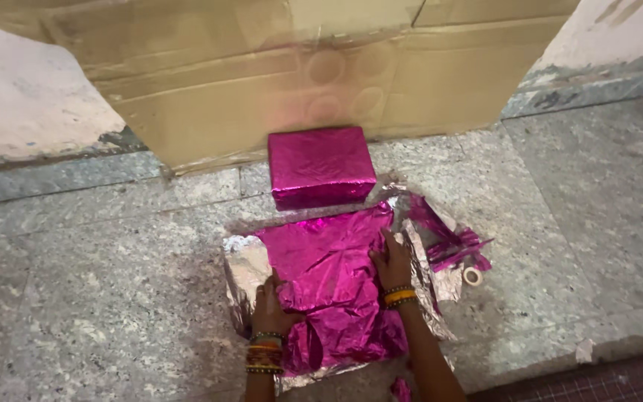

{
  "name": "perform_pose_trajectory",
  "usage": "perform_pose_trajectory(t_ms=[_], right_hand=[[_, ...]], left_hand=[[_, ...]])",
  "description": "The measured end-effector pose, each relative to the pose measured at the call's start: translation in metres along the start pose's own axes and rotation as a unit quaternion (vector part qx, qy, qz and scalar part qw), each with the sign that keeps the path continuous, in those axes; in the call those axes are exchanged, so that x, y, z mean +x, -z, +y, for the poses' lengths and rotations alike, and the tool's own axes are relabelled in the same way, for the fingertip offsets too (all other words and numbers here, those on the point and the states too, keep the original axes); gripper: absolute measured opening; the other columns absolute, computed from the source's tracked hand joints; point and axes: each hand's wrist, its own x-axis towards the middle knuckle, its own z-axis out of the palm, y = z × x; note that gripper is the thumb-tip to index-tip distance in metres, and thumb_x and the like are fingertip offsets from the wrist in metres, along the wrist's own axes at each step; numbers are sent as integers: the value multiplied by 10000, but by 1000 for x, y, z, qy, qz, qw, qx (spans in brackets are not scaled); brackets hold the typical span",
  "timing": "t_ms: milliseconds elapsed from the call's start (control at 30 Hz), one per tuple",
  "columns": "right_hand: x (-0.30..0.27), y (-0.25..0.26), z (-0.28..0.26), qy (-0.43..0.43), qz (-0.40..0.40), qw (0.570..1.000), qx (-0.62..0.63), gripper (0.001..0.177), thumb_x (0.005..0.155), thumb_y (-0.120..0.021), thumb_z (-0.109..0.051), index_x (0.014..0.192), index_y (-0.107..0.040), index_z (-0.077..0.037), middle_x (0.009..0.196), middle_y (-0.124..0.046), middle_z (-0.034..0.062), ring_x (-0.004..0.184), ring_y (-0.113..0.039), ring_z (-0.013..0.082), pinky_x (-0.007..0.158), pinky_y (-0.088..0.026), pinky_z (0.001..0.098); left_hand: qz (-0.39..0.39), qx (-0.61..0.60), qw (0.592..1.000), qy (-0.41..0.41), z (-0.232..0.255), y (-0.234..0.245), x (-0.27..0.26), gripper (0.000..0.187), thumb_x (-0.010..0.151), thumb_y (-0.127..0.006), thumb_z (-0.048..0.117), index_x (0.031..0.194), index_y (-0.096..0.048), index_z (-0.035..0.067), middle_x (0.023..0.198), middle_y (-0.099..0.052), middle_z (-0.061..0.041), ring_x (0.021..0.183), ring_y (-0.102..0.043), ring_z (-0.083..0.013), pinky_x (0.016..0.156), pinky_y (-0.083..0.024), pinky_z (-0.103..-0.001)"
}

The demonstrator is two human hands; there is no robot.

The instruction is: The person wraps a small rectangular box with shiny pink wrapping paper, folding the edges and securing them with clear tape. The person then places the wrapped box aside and begins wrapping a second, larger rectangular box with the same pink paper.

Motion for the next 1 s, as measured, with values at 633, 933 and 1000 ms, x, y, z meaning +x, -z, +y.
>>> perform_pose_trajectory(t_ms=[633, 933, 1000], right_hand=[[-27, 60, -2, 3, -152, 987, 48, 579, 718, -898, -188, 1261, -698, -174, 920, -578, 98, 836, -616, 257, 774, -546, 374], [-25, 64, -21, 101, -66, 991, -59, 530, 678, -871, -126, 1183, -724, -191, 1055, -611, 114, 980, -608, 318, 844, -541, 413], [-26, 58, -35, 155, -79, 985, -19, 464, 722, -823, -130, 1173, -729, -185, 1108, -611, 101, 1016, -613, 306, 843, -573, 391]], left_hand=[[44, 66, 984, -161, -34, 13, -6, 877, 647, -921, 182, 1426, -532, 290, 1215, -630, -176, 980, -667, -384, 825, -559, -506], [73, 66, 977, -192, -21, 20, -3, 868, 571, -947, 357, 1355, -585, 270, 1264, -596, -208, 1117, -617, -374, 908, -548, -490], [148, 71, 951, -262, -10, 16, 2, 791, 634, -932, 486, 1305, -603, 226, 1373, -570, -219, 1207, -583, -408, 962, -514, -534]])
